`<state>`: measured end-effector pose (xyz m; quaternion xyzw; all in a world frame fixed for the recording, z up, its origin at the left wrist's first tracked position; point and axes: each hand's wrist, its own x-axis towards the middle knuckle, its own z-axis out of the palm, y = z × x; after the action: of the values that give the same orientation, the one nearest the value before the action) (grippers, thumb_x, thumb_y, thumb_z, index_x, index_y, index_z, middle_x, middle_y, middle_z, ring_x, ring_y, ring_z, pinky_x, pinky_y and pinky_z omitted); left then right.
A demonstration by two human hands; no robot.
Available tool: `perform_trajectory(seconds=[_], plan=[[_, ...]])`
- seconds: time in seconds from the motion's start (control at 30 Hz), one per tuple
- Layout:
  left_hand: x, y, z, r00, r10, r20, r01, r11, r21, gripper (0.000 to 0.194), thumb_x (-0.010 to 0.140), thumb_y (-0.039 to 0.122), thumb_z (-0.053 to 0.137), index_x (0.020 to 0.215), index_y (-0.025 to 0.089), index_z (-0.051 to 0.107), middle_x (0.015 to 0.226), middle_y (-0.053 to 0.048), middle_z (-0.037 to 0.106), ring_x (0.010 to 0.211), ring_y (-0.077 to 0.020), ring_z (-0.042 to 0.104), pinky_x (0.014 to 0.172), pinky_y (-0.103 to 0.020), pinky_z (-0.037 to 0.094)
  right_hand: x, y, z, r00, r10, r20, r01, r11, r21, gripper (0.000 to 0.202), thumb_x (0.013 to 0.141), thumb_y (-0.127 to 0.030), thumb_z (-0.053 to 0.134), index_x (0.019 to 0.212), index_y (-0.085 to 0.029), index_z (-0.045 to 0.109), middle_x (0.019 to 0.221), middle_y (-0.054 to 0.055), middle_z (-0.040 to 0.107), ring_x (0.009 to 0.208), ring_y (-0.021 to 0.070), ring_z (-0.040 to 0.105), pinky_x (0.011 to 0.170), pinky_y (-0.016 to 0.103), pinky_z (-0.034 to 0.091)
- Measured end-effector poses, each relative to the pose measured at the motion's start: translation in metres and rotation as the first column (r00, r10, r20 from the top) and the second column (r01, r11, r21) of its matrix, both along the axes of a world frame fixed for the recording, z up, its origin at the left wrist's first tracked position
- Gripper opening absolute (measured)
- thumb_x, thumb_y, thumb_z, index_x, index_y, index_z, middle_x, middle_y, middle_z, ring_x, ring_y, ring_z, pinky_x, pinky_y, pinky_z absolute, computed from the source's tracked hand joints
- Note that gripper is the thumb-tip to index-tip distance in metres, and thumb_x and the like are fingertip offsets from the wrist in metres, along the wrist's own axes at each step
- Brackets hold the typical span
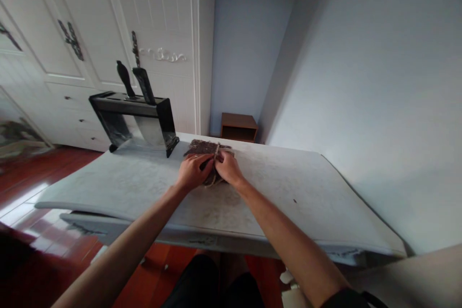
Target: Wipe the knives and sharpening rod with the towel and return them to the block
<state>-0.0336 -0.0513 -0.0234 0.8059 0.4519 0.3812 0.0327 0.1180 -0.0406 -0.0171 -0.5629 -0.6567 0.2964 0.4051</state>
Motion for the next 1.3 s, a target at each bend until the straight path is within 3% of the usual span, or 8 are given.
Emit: perform_trajectory(seconds=[0.07,0.2,0.5,0.7,0.87,0.97,1.1,1.3], plan=[[-0.011,-0.001,0.003,0.985,0.149,-0.092,-0.151,0.988,-0.017,0.041,0.095,0.042,0.041,0.097,0.019,0.075,0.095,-0.009,0.076,0.093,-0.0252,0.070,0.088,-0.036,0.051,-0.017,0.008,-0.010,0.957,0.053,-0.287,-0.066,0.997,-0.035,0.030,0.078,-0.017,0.065,0.108,-0.021,0.066,0.113,0.008,0.071,0.115,0.0237,0.063,0.103,0.038,0.045],[-0.026,-0.008,0.008,0.936,0.203,-0.288,-0.210,0.978,0.008,0.047,0.092,0.055,0.044,0.101,0.020,0.074,0.096,-0.010,0.076,0.095,-0.0274,0.069,0.094,-0.039,0.049,-0.011,0.016,-0.018,0.888,0.098,-0.449,-0.149,0.986,-0.078,0.032,0.076,-0.018,0.065,0.108,-0.019,0.063,0.113,0.009,0.071,0.109,0.0225,0.066,0.095,0.038,0.053],[-0.052,-0.001,0.045,0.775,0.124,-0.620,-0.279,0.947,-0.158,0.049,0.085,0.044,0.050,0.125,0.022,0.063,0.110,-0.012,0.073,0.098,-0.0314,0.069,0.081,-0.038,0.052,0.102,0.015,-0.026,0.840,0.039,-0.542,-0.154,0.974,-0.169,0.015,0.070,-0.016,0.071,0.084,-0.017,0.066,0.079,0.004,0.073,0.070,0.0147,0.069,0.066,0.028,0.058],[-0.014,-0.006,0.074,0.763,0.216,-0.610,-0.287,0.958,-0.020,0.043,0.092,0.041,0.040,0.117,0.018,0.066,0.103,-0.013,0.073,0.095,-0.0300,0.069,0.080,-0.038,0.050,0.137,0.024,-0.028,0.794,-0.022,-0.607,-0.117,0.975,-0.189,0.013,0.072,-0.019,0.072,0.083,-0.018,0.066,0.078,0.003,0.073,0.069,0.0128,0.069,0.072,0.029,0.058],[0.068,-0.009,0.045,0.920,-0.216,-0.327,0.128,0.954,-0.269,0.029,0.089,0.032,0.048,0.104,0.021,0.070,0.094,-0.006,0.075,0.087,-0.0223,0.069,0.076,-0.029,0.048,0.136,0.017,-0.028,0.803,0.008,-0.596,-0.137,0.976,-0.171,0.021,0.067,-0.026,0.077,0.085,-0.019,0.068,0.078,0.002,0.073,0.068,0.0138,0.068,0.070,0.029,0.058],[0.103,-0.003,0.018,0.929,-0.295,-0.222,0.214,0.920,-0.329,0.030,0.092,0.026,0.041,0.091,0.018,0.071,0.087,-0.008,0.073,0.079,-0.0215,0.067,0.071,-0.029,0.046,0.136,0.009,-0.026,0.826,0.062,-0.560,-0.170,0.975,-0.143,0.024,0.067,-0.031,0.076,0.087,-0.020,0.069,0.079,0.001,0.073,0.069,0.0150,0.067,0.069,0.029,0.056],[0.114,0.008,-0.001,0.954,-0.283,-0.095,0.232,0.903,-0.361,0.032,0.093,0.025,0.039,0.087,0.017,0.069,0.085,-0.007,0.072,0.076,-0.0197,0.065,0.067,-0.028,0.043,0.136,0.002,-0.020,0.848,0.061,-0.526,-0.171,0.972,-0.163,0.025,0.067,-0.034,0.074,0.089,-0.022,0.070,0.082,0.002,0.073,0.072,0.0173,0.067,0.072,0.032,0.055],[0.104,0.006,0.002,0.944,-0.321,-0.081,0.268,0.883,-0.385,0.026,0.090,0.022,0.042,0.082,0.017,0.066,0.079,-0.005,0.070,0.070,-0.0177,0.062,0.064,-0.027,0.040,0.128,0.000,-0.017,0.870,0.076,-0.487,-0.189,0.964,-0.188,0.027,0.068,-0.036,0.074,0.089,-0.021,0.069,0.081,0.002,0.072,0.070,0.0166,0.065,0.069,0.031,0.052]])
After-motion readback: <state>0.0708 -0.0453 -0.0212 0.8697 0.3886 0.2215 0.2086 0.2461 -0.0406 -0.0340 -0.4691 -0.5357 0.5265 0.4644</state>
